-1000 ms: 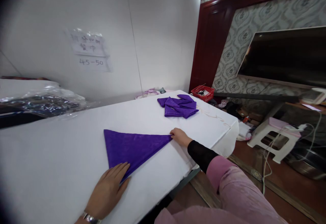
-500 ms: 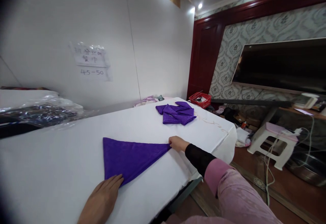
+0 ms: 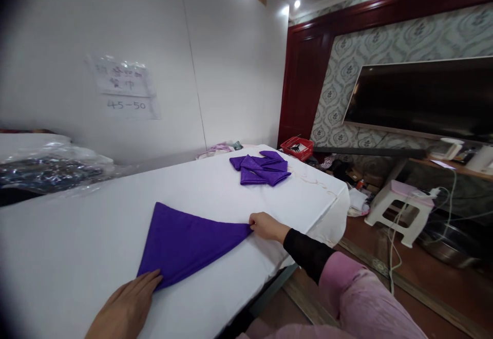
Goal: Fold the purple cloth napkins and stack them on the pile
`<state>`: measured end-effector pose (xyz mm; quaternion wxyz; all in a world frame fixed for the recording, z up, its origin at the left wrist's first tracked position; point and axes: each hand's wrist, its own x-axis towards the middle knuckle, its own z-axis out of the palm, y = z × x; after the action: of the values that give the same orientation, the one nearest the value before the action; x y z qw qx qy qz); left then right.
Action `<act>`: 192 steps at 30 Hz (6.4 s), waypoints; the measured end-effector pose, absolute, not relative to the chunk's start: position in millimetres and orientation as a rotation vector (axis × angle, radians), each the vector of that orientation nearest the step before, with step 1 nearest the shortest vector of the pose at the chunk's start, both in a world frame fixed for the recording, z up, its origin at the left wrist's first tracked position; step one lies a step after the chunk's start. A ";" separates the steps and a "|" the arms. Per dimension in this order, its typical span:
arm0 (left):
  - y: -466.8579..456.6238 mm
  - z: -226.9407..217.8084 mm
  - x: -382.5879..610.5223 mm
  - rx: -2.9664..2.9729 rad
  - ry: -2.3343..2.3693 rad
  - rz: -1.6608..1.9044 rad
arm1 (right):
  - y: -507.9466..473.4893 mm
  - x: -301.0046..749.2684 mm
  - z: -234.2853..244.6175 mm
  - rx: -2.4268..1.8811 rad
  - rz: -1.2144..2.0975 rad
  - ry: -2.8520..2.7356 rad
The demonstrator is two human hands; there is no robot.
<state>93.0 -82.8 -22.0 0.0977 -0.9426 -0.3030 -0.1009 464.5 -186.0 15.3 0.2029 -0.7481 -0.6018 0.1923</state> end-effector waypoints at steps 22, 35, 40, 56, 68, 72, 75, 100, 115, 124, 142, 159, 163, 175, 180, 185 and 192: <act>-147.7 3.7 141.4 -3.238 -0.950 -0.279 | -248.8 441.8 25.7 -1.475 1.660 -1.250; -156.9 -3.8 155.8 -3.353 -0.997 -0.404 | -258.6 431.2 56.4 -1.165 1.735 -1.196; -154.2 -2.7 149.9 -3.337 -1.043 -0.472 | -247.0 421.6 67.2 -1.106 1.686 -1.209; -136.3 -7.4 81.7 -3.042 -1.179 -0.398 | -268.1 468.9 33.5 -1.772 1.589 -1.295; -147.0 -4.2 72.2 -2.926 -0.971 -0.491 | -219.6 490.5 23.6 -2.016 0.797 -1.703; -147.7 -1.7 79.2 -3.004 -0.980 -0.553 | -237.3 490.1 35.7 -1.985 1.290 -1.539; -133.6 -1.3 87.5 -2.991 -1.183 -0.640 | -253.5 486.9 44.1 -1.884 1.507 -1.378; 2.6 52.8 98.0 -2.385 -2.135 -2.207 | -156.7 440.6 32.3 -1.622 0.999 -1.209; -40.3 1.9 109.7 -2.625 -1.556 -0.764 | -117.5 441.3 4.8 -1.987 0.605 -1.592; -110.4 -12.0 132.3 -3.043 -1.088 -0.293 | -117.0 462.8 -8.2 -1.989 0.574 -1.707; -107.7 -25.5 138.1 -3.077 -0.877 -0.212 | -141.9 302.9 6.1 -1.323 0.597 -2.359; -105.9 -23.5 139.1 -3.067 -0.886 -0.210 | -166.5 380.9 -8.6 -1.672 0.423 -2.393; -104.9 -24.0 137.9 -3.060 -0.873 -0.232 | -169.8 415.6 -9.8 -1.842 0.338 -2.304; -102.9 -20.9 139.1 -3.111 -0.941 -0.171 | -158.5 490.1 -27.4 -1.904 0.336 -1.343; -95.9 -26.3 135.8 -3.118 -1.048 -0.345 | -144.7 489.0 -26.1 -1.786 0.341 -1.369; -92.2 -34.7 133.5 -3.089 -1.078 -0.553 | -141.2 475.4 -20.6 -1.637 0.182 -1.770; -94.5 -35.0 135.0 -3.060 -1.080 -0.590 | -143.7 471.3 -16.1 -1.690 -0.086 -2.162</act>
<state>135.0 -94.5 -35.0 -0.0785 -0.9249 -0.3264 -0.1784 471.3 -143.7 -16.1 0.1964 -0.6036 -0.7721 -0.0307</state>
